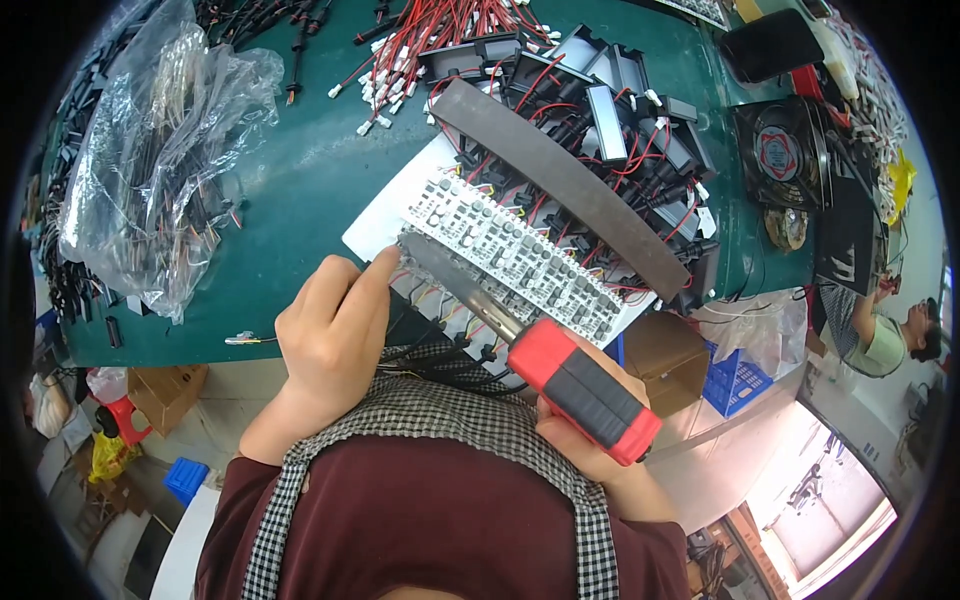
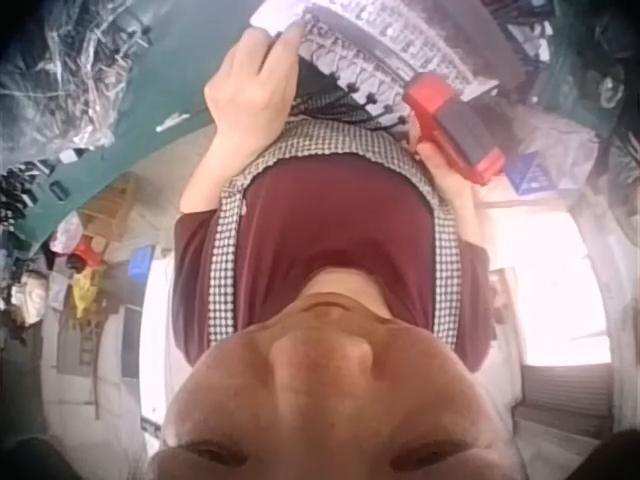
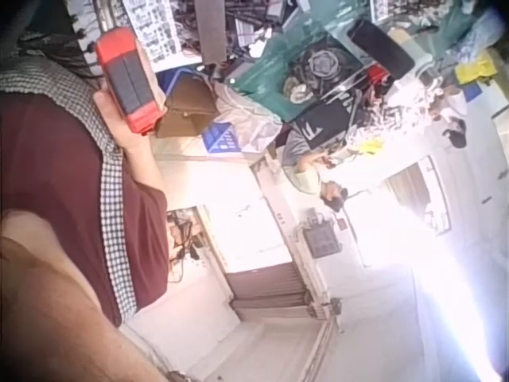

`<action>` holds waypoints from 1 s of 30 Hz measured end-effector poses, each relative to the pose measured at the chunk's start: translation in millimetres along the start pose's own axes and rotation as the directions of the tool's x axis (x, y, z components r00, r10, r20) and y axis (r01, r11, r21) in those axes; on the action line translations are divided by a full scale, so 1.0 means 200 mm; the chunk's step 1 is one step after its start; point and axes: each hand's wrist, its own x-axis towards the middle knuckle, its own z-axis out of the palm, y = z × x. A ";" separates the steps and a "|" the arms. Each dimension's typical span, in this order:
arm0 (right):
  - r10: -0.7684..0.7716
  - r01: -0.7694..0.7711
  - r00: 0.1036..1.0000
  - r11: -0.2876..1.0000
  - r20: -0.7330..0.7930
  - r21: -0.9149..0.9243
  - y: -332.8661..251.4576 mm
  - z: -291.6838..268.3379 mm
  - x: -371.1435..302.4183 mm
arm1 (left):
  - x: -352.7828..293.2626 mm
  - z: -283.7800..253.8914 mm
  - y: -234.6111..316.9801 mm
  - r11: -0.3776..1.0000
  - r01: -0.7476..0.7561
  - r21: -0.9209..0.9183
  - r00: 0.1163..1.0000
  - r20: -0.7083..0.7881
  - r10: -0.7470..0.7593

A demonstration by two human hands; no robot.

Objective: The person solders electrical wires onto an array of circuit boards or LED strips using a soldering gun.

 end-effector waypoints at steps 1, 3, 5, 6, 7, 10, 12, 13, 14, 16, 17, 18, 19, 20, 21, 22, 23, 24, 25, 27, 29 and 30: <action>0.067 -0.065 0.998 0.988 -0.011 0.137 0.00 0.00 -0.01 | 0.00 0.00 0.00 1.000 0.003 0.009 1.000 0.007 -0.003; 0.134 -0.126 0.991 0.954 -0.011 0.273 0.01 0.00 -0.01 | 0.00 0.00 0.00 1.000 0.007 0.020 1.000 0.015 -0.007; -0.086 0.094 0.995 0.971 0.043 -0.218 0.01 -0.01 0.00 | 0.00 0.00 0.00 1.000 0.008 0.029 1.000 0.024 -0.009; -0.087 0.094 0.995 0.971 0.044 -0.219 0.02 -0.01 -0.01 | 0.00 -0.01 0.00 1.000 0.009 0.030 1.000 0.024 -0.009; -0.070 0.078 0.996 0.981 0.051 -0.179 0.04 -0.02 -0.02 | 0.00 -0.01 0.01 0.999 0.009 0.034 1.000 0.023 -0.010; -0.052 0.056 0.998 0.988 0.035 -0.141 0.04 -0.02 -0.04 | 0.00 -0.01 0.01 0.999 0.007 0.041 1.000 0.018 -0.008; -0.049 0.049 0.999 0.988 0.010 -0.143 0.04 -0.01 -0.05 | 0.00 0.00 0.01 0.999 0.003 0.042 1.000 0.015 -0.003; 0.027 -0.027 1.000 1.000 0.004 -0.005 0.03 0.01 -0.05 | 0.00 0.00 0.01 0.999 0.000 0.042 1.000 0.019 -0.001; 0.102 -0.102 0.995 0.986 0.008 0.133 0.03 0.02 -0.05 | 0.01 0.00 0.01 0.999 -0.002 0.042 1.000 0.023 0.001; 0.109 -0.112 0.994 0.981 0.029 0.160 0.03 0.01 -0.05 | 0.00 0.00 0.00 1.000 -0.005 0.031 1.000 0.010 0.004; 0.116 -0.124 0.992 0.974 0.050 0.187 0.03 0.01 -0.05 | 0.00 0.00 0.00 1.000 -0.008 0.019 1.000 -0.003 0.008; 0.116 -0.123 0.992 0.974 0.049 0.190 0.03 0.01 -0.05 | 0.00 0.00 0.00 1.000 -0.010 0.020 1.000 -0.002 0.010; 0.070 -0.068 0.998 0.985 -0.003 0.159 0.03 0.01 -0.04 | -0.01 0.01 0.00 1.000 -0.005 0.010 1.000 -0.005 0.005; 0.022 -0.015 0.998 0.992 -0.054 0.125 0.03 0.02 -0.03 | -0.01 0.01 0.00 1.000 -0.001 0.001 1.000 -0.009 0.001; 0.022 -0.015 0.998 0.992 -0.054 0.123 0.02 0.01 -0.03 | -0.01 0.01 0.00 1.000 0.000 0.000 1.000 -0.009 0.000; -0.017 0.018 1.000 0.999 -0.010 0.052 0.02 0.00 -0.02 | -0.01 0.01 0.00 1.000 0.003 -0.025 1.000 -0.021 -0.004; -0.053 0.054 0.998 0.998 0.036 -0.019 0.02 -0.01 -0.01 | -0.01 0.01 0.00 0.999 0.006 -0.050 0.999 -0.033 -0.008; -0.054 0.055 0.998 0.998 0.035 -0.018 0.03 -0.02 -0.01 | -0.01 0.01 0.00 0.999 0.005 -0.049 0.999 -0.033 -0.007; -0.096 0.101 0.993 0.993 0.070 -0.057 0.05 -0.03 -0.01 | -0.01 0.01 0.00 0.997 0.019 -0.070 0.999 -0.032 -0.021; -0.137 0.147 0.985 0.984 0.107 -0.095 0.04 -0.03 -0.01 | -0.01 0.02 0.00 0.995 0.033 -0.092 0.999 -0.030 -0.036; 0.005 -0.005 1.000 0.998 -0.003 0.057 0.01 0.00 0.00 | -0.01 0.02 0.00 0.992 0.047 -0.119 0.997 -0.050 -0.053; 0.005 -0.005 1.000 0.998 -0.003 0.056 0.01 0.00 0.00 | -0.01 0.02 0.00 0.992 0.048 -0.120 0.997 -0.050 -0.054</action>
